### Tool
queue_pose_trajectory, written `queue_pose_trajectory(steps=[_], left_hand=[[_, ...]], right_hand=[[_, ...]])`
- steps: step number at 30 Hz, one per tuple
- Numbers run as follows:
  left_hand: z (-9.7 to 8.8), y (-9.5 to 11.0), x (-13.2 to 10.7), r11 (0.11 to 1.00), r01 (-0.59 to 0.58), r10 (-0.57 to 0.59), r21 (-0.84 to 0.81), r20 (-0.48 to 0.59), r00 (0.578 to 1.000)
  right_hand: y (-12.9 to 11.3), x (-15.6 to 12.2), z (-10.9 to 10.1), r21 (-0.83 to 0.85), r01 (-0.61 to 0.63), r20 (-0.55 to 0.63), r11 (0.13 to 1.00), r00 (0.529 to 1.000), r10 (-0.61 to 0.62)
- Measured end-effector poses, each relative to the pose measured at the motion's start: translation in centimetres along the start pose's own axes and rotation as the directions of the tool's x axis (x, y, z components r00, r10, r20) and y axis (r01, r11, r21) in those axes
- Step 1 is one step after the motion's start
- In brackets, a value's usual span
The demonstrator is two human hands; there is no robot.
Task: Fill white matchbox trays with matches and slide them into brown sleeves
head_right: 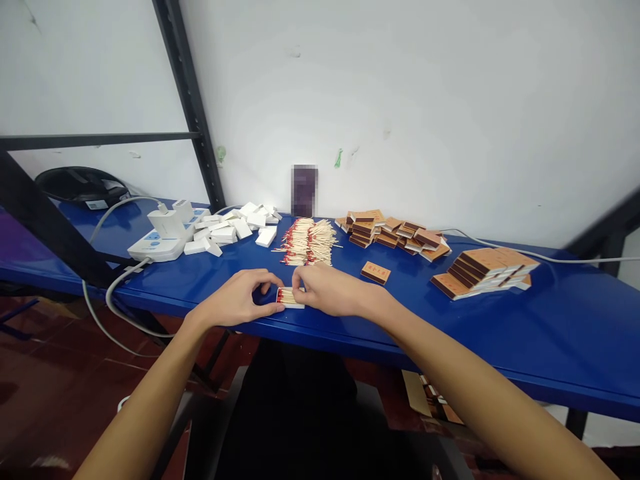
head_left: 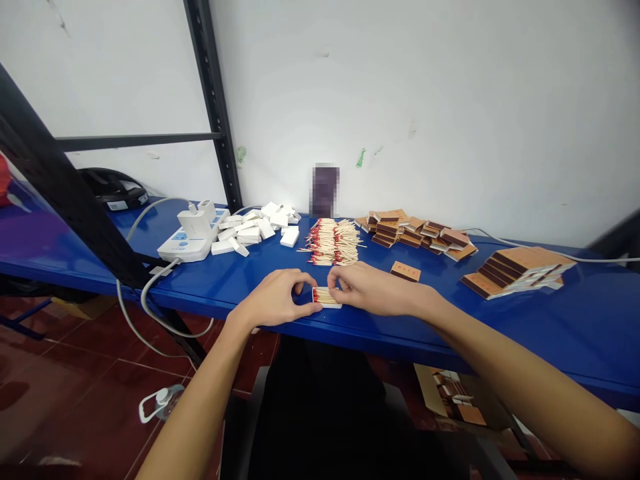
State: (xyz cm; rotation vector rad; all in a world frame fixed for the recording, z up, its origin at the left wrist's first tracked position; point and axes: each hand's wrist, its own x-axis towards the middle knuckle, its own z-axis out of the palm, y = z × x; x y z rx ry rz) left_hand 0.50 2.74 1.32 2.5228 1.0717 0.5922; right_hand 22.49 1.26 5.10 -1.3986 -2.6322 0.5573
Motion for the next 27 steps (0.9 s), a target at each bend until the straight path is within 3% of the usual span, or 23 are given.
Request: queue_pose_trajectory(steps=[4, 11, 15, 27], left_hand=[[0.0, 0.0, 0.0, 1.0, 0.01, -0.01, -0.006, -0.003, 1.0], [0.0, 0.0, 0.0, 1.0, 0.016, -0.016, -0.006, -0.001, 1.0], [0.0, 0.0, -0.1, 1.0, 0.008, -0.008, -0.005, -0.001, 1.0], [-0.1, -0.2, -0.2, 0.994, 0.014, -0.013, -0.108, 0.01, 1.0]], right_hand=[[1.0, -0.7, -0.5, -0.024, 0.015, -0.063, 1.0, 0.998, -0.017], [4.8, -1.2, -1.4, -0.171, -0.175, -0.18, 0.97, 0.973, 0.144], [6.5, -0.4, -1.0, -0.214, -0.181, -0.202, 0.96, 0.97, 0.138], [7.1, 1.6, 0.5, -0.267, -0.162, -0.252, 0.95, 0.963, 0.094]])
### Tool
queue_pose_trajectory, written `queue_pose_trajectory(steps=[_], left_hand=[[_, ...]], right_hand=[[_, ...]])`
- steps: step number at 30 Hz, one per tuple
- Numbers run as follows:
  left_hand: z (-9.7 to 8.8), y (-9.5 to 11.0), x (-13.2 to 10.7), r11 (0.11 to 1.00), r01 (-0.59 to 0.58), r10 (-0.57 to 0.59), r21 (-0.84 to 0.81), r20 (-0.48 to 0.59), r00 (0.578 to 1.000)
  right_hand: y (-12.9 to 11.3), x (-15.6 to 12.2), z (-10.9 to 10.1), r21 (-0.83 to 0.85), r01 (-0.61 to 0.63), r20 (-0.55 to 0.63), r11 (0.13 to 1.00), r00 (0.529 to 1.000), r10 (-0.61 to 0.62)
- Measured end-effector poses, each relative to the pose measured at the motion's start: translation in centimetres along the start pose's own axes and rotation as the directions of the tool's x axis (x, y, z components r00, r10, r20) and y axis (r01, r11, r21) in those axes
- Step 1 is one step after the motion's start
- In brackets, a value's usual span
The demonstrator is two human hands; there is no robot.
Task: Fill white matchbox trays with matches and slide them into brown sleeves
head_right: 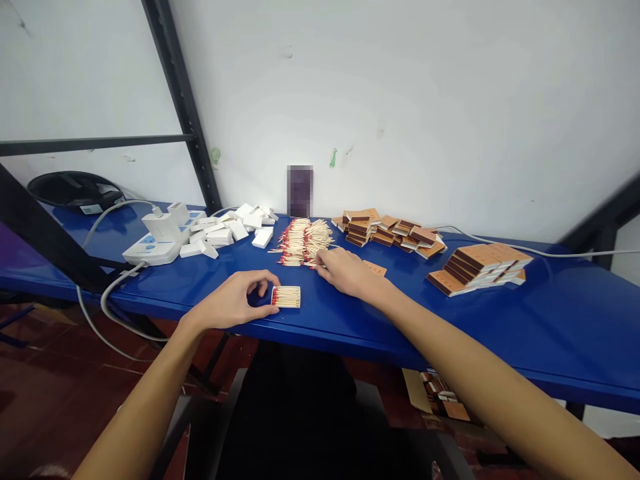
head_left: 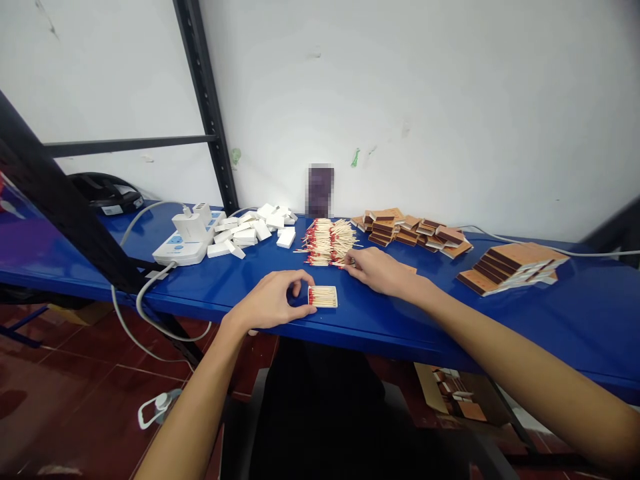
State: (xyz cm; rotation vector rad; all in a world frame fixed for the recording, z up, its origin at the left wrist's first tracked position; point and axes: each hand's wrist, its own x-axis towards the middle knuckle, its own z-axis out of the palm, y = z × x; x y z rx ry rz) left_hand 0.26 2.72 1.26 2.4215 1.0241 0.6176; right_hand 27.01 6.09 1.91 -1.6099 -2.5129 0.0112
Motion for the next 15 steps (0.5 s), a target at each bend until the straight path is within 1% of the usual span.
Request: queue_pose_trajectory(steps=[2, 4, 6, 8, 11, 13, 15], left_hand=[[0.0, 0.0, 0.0, 1.0, -0.003, 0.003, -0.001, -0.002, 1.0], [0.0, 0.0, 0.0, 1.0, -0.005, 0.005, 0.006, 0.0, 1.0], [0.1, -0.1, 0.0, 1.0, -0.004, 0.004, 0.02, 0.0, 1.0], [0.1, -0.1, 0.1, 0.999, -0.003, 0.003, 0.037, 0.0, 1.0], [0.2, -0.1, 0.1, 0.998, -0.004, 0.005, 0.055, -0.003, 1.0], [0.1, -0.1, 0.1, 0.998, -0.008, 0.008, 0.059, -0.004, 1.0], [0.1, 0.0, 0.1, 0.998, -0.007, 0.007, 0.059, -0.005, 1.0]], right_hand=[[-0.3, -0.3, -0.4, 0.021, 0.001, -0.014, 1.0, 1.0, 0.0], [-1.1, -0.9, -1.1, 0.082, 0.021, -0.039, 0.996, 0.999, -0.017], [-2.3, -1.7, -1.8, 0.177, 0.079, -0.055, 0.981, 0.996, -0.07], [-3.6, -2.5, -2.3, 0.274, 0.153, -0.047, 0.95, 0.988, -0.145], [-4.9, -3.2, -2.5, 0.334, 0.206, 0.001, 0.92, 0.976, -0.219], [-4.8, -3.2, -2.5, 0.329, 0.203, 0.015, 0.922, 0.975, -0.22], [-3.8, -2.9, -2.5, 0.29, 0.167, -0.007, 0.942, 0.985, -0.173]])
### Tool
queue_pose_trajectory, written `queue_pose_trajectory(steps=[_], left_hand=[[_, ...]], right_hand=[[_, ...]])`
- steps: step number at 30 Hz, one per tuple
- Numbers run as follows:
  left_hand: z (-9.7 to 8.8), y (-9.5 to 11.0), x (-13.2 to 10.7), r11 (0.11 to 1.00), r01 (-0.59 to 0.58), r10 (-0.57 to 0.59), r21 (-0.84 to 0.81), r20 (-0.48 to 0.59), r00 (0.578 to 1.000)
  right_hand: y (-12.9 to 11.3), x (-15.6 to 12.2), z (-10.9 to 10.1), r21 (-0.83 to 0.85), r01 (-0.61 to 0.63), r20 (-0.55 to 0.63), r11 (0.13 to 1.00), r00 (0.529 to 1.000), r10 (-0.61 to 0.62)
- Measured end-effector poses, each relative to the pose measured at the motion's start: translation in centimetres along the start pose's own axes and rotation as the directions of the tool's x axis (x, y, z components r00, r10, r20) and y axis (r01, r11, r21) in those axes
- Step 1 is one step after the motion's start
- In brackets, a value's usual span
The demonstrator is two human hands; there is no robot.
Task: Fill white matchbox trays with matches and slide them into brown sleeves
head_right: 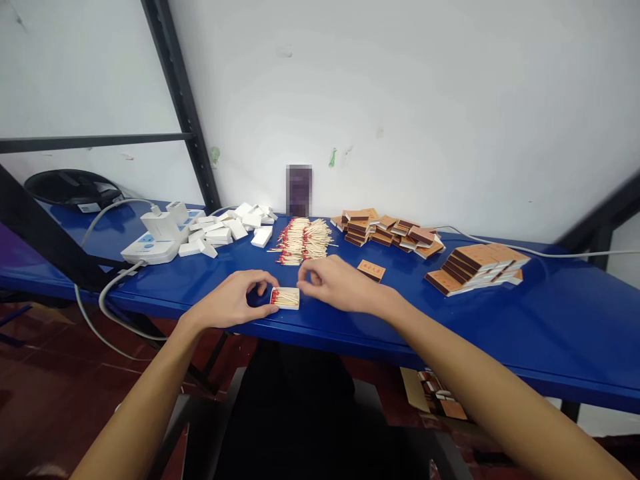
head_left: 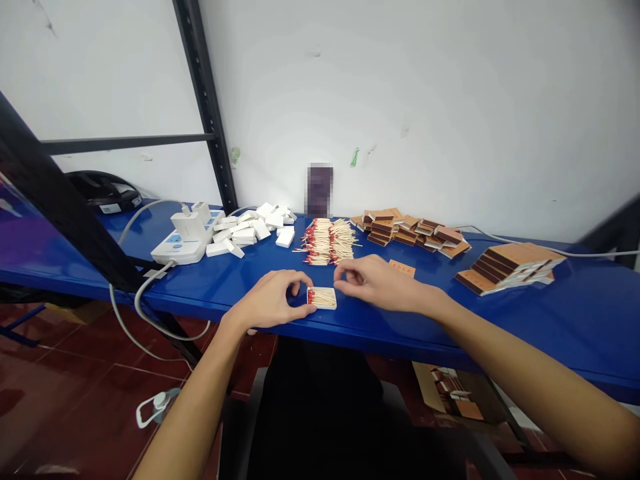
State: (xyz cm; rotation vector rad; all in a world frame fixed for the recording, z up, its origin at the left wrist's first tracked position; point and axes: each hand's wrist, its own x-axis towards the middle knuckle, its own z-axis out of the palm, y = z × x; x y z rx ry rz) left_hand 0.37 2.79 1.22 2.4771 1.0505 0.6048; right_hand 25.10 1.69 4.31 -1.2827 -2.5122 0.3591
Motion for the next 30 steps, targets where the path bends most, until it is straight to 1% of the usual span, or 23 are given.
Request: queue_pose_trajectory(steps=[2, 4, 7, 11, 17, 20, 24, 27, 30], left_hand=[[-0.1, 0.1, 0.0, 1.0, 0.003, -0.003, 0.001, 0.001, 1.0], [-0.1, 0.2, 0.0, 1.0, 0.008, -0.008, 0.004, 0.008, 1.0], [-0.2, 0.2, 0.0, 1.0, 0.01, -0.01, 0.013, 0.014, 1.0], [-0.2, 0.2, 0.0, 1.0, -0.004, 0.004, 0.008, 0.017, 1.0], [-0.2, 0.3, 0.0, 1.0, 0.001, -0.001, -0.003, 0.018, 1.0], [-0.2, 0.3, 0.0, 1.0, -0.004, 0.004, 0.011, 0.019, 1.0], [-0.2, 0.2, 0.0, 1.0, -0.003, 0.003, 0.026, 0.018, 1.0], [-0.1, 0.2, 0.0, 1.0, -0.002, 0.002, 0.024, 0.012, 1.0], [-0.1, 0.2, 0.0, 1.0, -0.004, 0.004, 0.023, 0.01, 1.0]], right_hand=[[1.5, 0.2, -0.4, -0.078, -0.067, -0.037, 0.995, 0.997, 0.064], [3.0, 0.4, -0.6, -0.168, -0.128, -0.031, 0.977, 0.992, 0.125], [4.6, 0.7, -0.5, -0.232, -0.167, -0.013, 0.958, 0.986, 0.168], [5.5, 0.9, 0.0, -0.226, -0.187, -0.014, 0.956, 0.982, 0.189], [6.0, 1.1, 0.1, -0.15, -0.166, 0.004, 0.975, 0.986, 0.169], [6.0, 1.0, 0.1, -0.139, -0.145, 0.047, 0.98, 0.987, 0.153], [5.1, 0.5, 0.0, -0.186, -0.116, 0.105, 0.976, 0.985, 0.137], [3.7, 0.1, -0.2, -0.214, -0.127, 0.109, 0.969, 0.982, 0.153], [1.6, -0.2, -0.4, -0.174, -0.114, 0.092, 0.978, 0.987, 0.132]])
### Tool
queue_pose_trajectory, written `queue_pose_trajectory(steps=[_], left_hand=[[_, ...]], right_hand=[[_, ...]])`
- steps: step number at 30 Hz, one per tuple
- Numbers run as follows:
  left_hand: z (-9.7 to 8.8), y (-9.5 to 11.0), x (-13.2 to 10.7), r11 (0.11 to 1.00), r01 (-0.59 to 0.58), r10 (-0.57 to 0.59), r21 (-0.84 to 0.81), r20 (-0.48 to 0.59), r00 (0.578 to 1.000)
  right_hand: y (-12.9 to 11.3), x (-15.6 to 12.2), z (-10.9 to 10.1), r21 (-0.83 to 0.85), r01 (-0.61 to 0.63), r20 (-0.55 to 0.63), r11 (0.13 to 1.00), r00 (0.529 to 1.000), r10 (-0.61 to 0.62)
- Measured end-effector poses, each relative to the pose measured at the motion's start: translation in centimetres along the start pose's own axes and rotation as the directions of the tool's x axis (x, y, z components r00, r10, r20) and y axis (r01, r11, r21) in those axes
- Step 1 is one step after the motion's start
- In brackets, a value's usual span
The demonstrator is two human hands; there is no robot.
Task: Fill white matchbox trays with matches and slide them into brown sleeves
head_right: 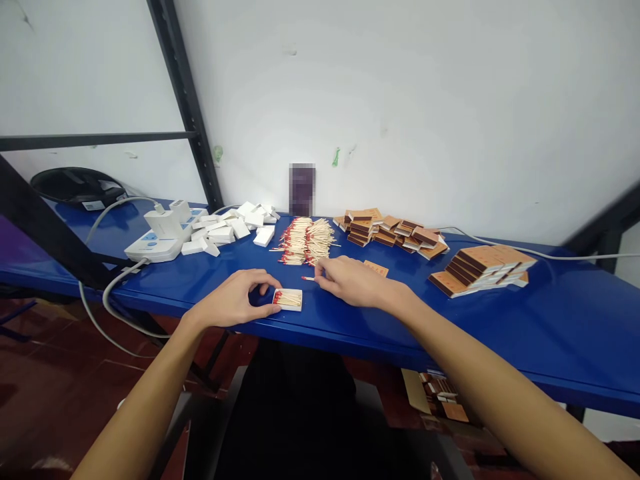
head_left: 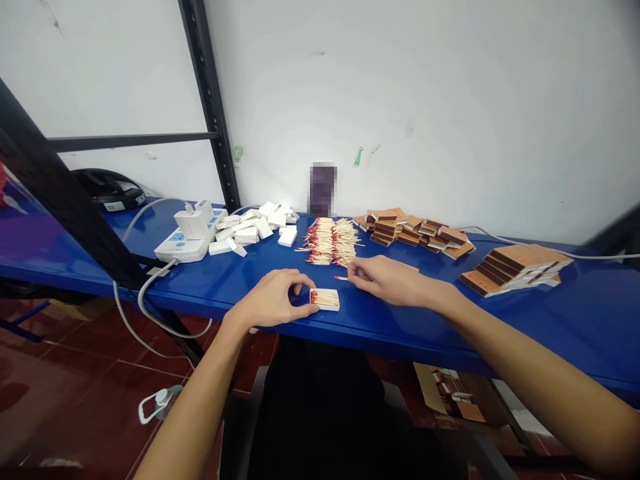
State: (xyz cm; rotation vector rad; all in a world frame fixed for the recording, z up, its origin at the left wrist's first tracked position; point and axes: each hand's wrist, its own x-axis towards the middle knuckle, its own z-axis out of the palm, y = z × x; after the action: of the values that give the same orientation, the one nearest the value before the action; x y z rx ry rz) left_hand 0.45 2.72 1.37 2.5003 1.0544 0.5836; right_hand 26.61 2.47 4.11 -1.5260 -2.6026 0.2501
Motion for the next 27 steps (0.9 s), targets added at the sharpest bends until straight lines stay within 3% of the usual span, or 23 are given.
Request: queue_pose_trajectory(steps=[5, 8, 14, 17, 27], left_hand=[[0.0, -0.1, 0.0, 1.0, -0.009, 0.009, 0.0, -0.002, 1.0], [0.0, -0.1, 0.0, 1.0, -0.01, 0.01, -0.006, 0.002, 1.0], [-0.1, 0.0, 0.0, 1.0, -0.001, 0.001, -0.017, 0.002, 1.0], [-0.1, 0.1, 0.0, 1.0, 0.001, -0.001, -0.016, -0.001, 1.0], [-0.1, 0.1, 0.0, 1.0, 0.002, -0.002, -0.011, 0.005, 1.0]], right_hand=[[-3.4, -0.5, 0.0, 0.111, 0.122, 0.008, 0.986, 0.992, -0.124], [-4.0, -0.4, 0.3, 0.146, 0.137, 0.028, 0.98, 0.989, -0.142], [-0.5, 1.0, 0.3, -0.001, -0.079, -0.153, 0.997, 0.985, 0.078], [1.2, 1.9, 0.7, -0.069, -0.146, -0.145, 0.987, 0.98, 0.135], [2.7, 2.1, 1.0, -0.123, -0.113, -0.125, 0.986, 0.987, 0.097]])
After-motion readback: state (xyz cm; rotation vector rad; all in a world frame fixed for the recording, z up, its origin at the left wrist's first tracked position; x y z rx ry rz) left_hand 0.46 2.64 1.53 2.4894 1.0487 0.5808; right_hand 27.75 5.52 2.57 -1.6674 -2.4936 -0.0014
